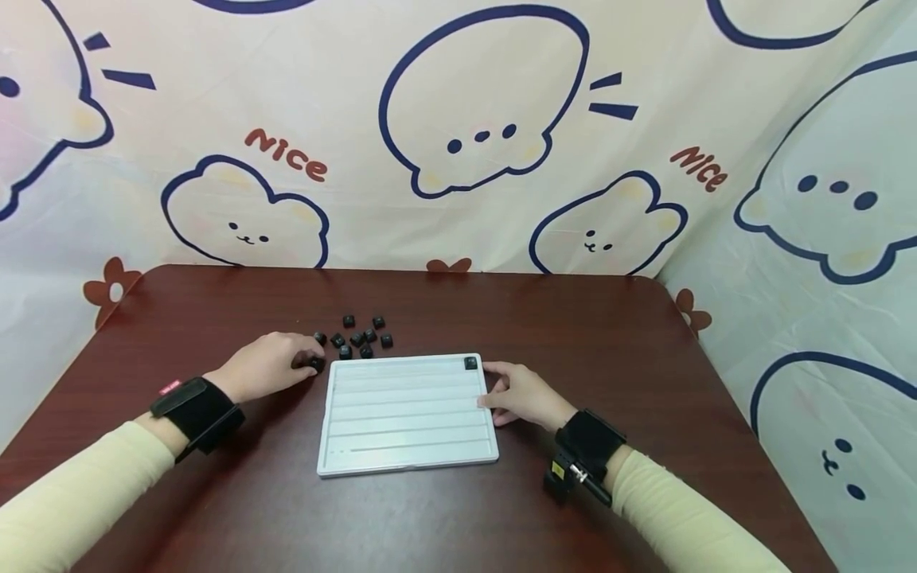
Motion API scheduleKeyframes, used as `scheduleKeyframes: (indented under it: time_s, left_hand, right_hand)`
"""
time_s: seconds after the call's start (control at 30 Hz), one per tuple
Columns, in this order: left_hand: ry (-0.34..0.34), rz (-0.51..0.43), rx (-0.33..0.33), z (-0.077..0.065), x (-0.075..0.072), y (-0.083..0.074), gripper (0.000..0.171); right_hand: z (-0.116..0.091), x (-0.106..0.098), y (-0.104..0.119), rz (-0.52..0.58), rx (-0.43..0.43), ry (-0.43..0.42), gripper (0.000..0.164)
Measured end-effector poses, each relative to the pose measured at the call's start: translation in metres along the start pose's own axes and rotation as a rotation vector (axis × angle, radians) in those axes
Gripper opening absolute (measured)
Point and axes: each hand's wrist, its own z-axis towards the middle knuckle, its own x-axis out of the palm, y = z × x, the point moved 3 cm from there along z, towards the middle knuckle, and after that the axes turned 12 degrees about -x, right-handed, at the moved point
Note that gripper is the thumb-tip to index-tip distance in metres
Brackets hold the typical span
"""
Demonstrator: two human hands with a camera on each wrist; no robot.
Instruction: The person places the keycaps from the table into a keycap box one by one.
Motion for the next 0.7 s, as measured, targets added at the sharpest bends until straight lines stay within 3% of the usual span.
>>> scheduleKeyframes:
  time_s: [0.7]
  left_hand:
    - [-0.053, -0.012, -0.035, 0.0005, -0.0064, -0.0045, 0.020]
  right_hand:
    - [0.0016, -0.0019, -0.0013, 0.025, -0.005, 0.005, 0.073]
